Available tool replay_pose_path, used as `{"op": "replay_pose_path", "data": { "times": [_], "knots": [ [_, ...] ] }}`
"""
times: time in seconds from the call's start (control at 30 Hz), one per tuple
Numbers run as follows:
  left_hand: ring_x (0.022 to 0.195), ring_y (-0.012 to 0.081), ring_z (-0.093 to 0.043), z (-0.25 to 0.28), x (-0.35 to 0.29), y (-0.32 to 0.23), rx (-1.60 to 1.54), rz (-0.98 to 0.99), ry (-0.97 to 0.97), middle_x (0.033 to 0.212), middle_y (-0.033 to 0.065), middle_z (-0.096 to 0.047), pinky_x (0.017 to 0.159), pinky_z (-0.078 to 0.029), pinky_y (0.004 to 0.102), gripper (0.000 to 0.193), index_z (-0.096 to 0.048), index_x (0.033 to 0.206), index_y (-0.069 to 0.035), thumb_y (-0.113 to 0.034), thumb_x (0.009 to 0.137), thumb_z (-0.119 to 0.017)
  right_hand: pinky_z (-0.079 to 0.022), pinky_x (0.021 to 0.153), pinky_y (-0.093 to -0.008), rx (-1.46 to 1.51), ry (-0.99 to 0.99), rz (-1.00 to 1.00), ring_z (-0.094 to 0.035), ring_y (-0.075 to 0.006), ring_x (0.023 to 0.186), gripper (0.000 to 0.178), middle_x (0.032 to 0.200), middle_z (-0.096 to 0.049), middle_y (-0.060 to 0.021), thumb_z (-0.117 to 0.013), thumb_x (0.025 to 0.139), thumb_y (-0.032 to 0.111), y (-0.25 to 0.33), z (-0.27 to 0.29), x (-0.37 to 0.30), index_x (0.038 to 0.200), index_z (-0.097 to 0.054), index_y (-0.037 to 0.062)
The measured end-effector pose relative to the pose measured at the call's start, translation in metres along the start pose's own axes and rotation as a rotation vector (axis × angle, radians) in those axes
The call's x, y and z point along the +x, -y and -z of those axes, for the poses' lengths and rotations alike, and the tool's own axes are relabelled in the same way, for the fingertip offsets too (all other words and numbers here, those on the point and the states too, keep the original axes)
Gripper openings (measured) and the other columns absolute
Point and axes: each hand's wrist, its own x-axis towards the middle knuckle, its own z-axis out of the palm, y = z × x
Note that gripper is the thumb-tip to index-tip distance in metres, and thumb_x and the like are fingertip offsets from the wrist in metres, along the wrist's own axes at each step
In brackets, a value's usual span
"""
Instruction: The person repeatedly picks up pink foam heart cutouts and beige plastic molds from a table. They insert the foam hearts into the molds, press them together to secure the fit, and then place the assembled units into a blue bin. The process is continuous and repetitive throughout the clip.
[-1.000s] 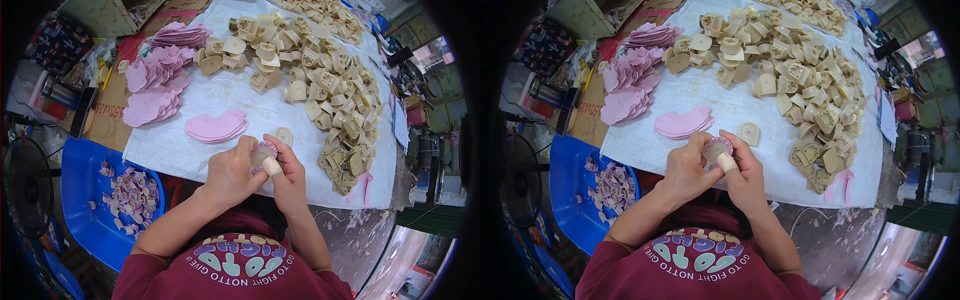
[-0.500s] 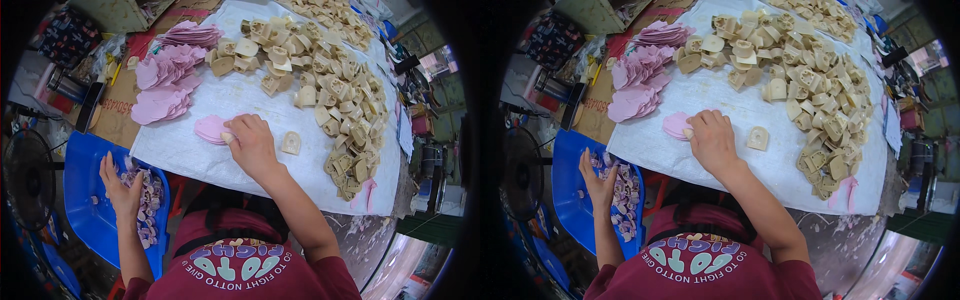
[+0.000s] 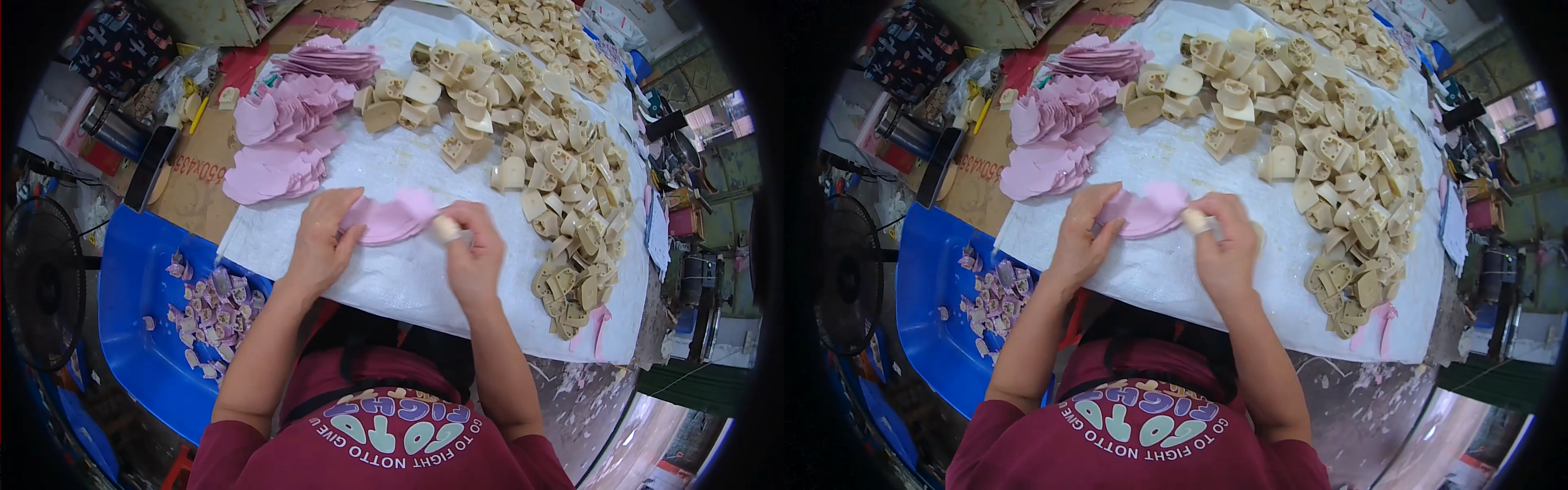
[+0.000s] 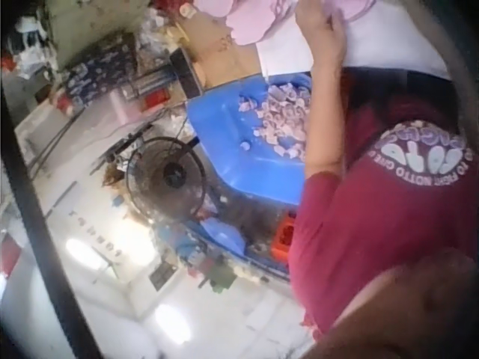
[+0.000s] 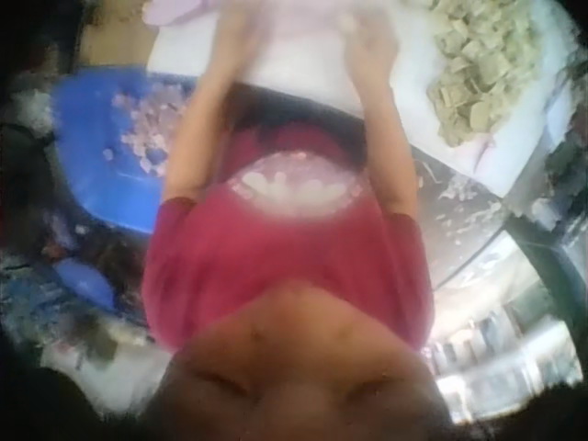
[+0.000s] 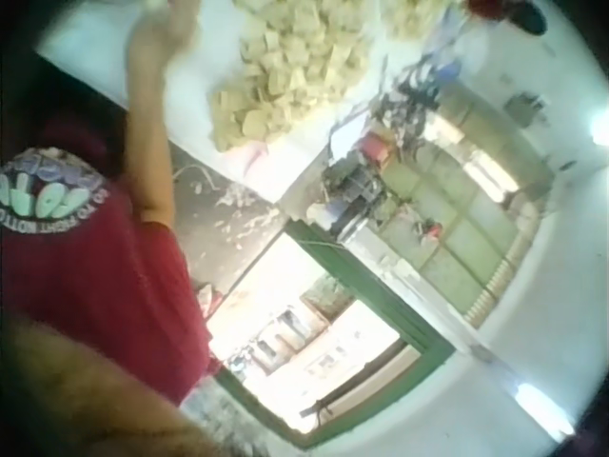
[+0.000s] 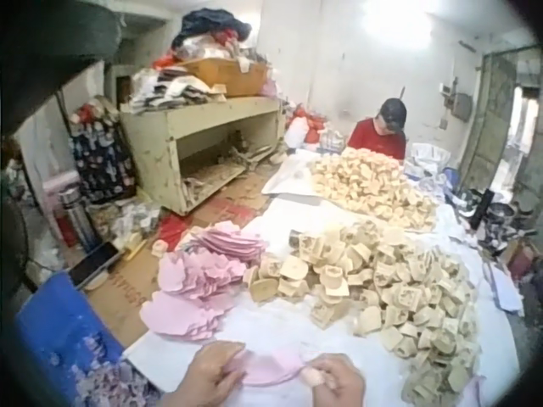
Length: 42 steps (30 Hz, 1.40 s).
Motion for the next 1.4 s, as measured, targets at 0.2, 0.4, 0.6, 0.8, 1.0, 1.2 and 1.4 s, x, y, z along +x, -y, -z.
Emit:
{"op": "replay_pose_path", "data": {
  "times": [0.2, 0.4, 0.6, 0.8, 1.0, 1.2, 1.4],
  "knots": [
    [0.132, 0.0307, -0.04, 0.001, 0.0, -0.052, -0.148, -0.073, -0.152, 0.137, 0.02, -0.048, 0.111, -0.029, 0.0416, 0.056, -0.053, 0.132, -0.003, -0.009, 0.078, -0.068, -0.046, 0.082, -0.0363, -0.152, -0.062, 0.117, -0.06, -0.027, 0.088, 0.017, 0.095, -0.062, -0.011, -0.066, 0.076, -0.001, 0.016, 0.019, -0.017, 0.092, -0.067, 0.0044],
    [0.095, 0.0195, -0.067, -0.026, 0.0, -0.076, -1.208, 0.573, -0.003, 0.109, 0.0126, -0.067, 0.074, -0.06, 0.0323, 0.025, -0.064, 0.111, 0.004, -0.014, 0.095, -0.059, -0.044, 0.088, -0.0414, -0.335, 0.187, 0.326, -0.059, -0.0323, 0.101, 0.034, 0.107, -0.062, -0.0134, -0.058, 0.072, -0.006, 0.026, 0.032, -0.016, 0.104, -0.064, 0.0038],
    [0.104, 0.0199, -0.064, -0.015, 0.013, -0.091, -1.26, 0.704, -0.034, 0.114, 0.016, -0.065, 0.075, -0.061, 0.0307, 0.024, -0.064, 0.112, 0.002, -0.012, 0.094, -0.056, -0.047, 0.088, -0.0403, -0.787, 0.391, 0.245, -0.058, -0.033, 0.102, 0.04, 0.114, -0.06, -0.0135, -0.056, 0.072, -0.008, -0.001, 0.096, -0.011, 0.11, -0.063, 0.0019],
    [0.109, 0.0268, -0.063, -0.026, 0.014, -0.095, -1.413, 0.718, -0.092, 0.117, 0.0238, -0.062, 0.089, -0.058, 0.0357, 0.033, -0.055, 0.118, 0.008, -0.015, 0.094, -0.056, -0.052, 0.076, -0.0359, -0.672, 0.144, -0.041, -0.063, -0.0294, 0.084, 0.034, 0.105, -0.061, -0.0133, -0.062, 0.074, -0.006, 0.003, 0.114, -0.036, 0.107, -0.062, 0.0016],
    [0.108, 0.0248, -0.063, -0.034, 0.009, -0.114, -1.507, 0.701, -0.083, 0.115, 0.0205, -0.064, 0.093, -0.053, 0.0357, 0.035, -0.057, 0.12, 0.005, -0.023, 0.099, -0.053, -0.053, 0.079, -0.0339, -0.119, 0.033, 0.133, -0.065, -0.0276, 0.092, 0.035, 0.103, -0.065, -0.0142, -0.07, 0.07, -0.007, 0.072, 0.064, -0.05, 0.103, -0.062, 0.001],
    [0.104, 0.0219, -0.065, -0.02, -0.001, -0.136, -1.499, 0.575, 0.011, 0.117, 0.0213, -0.064, 0.089, -0.052, 0.0339, 0.035, -0.058, 0.12, 0.003, -0.025, 0.101, -0.05, -0.054, 0.081, -0.0344, -0.15, 0.041, 0.317, -0.066, -0.03, 0.097, 0.035, 0.105, -0.066, -0.014, -0.072, 0.068, -0.008, 0.067, 0.053, -0.04, 0.101, -0.063, 0.0017],
    [0.105, 0.0202, -0.064, -0.013, -0.001, -0.134, -1.533, 0.606, 0.026, 0.116, 0.0201, -0.065, 0.091, -0.051, 0.0332, 0.035, -0.059, 0.119, 0.003, -0.025, 0.101, -0.05, -0.054, 0.08, -0.0348, -0.131, 0.076, 0.323, -0.066, -0.0303, 0.097, 0.037, 0.105, -0.066, -0.0148, -0.073, 0.067, -0.008, 0.069, 0.054, -0.039, 0.101, -0.063, 0.0014]
  ]
}}
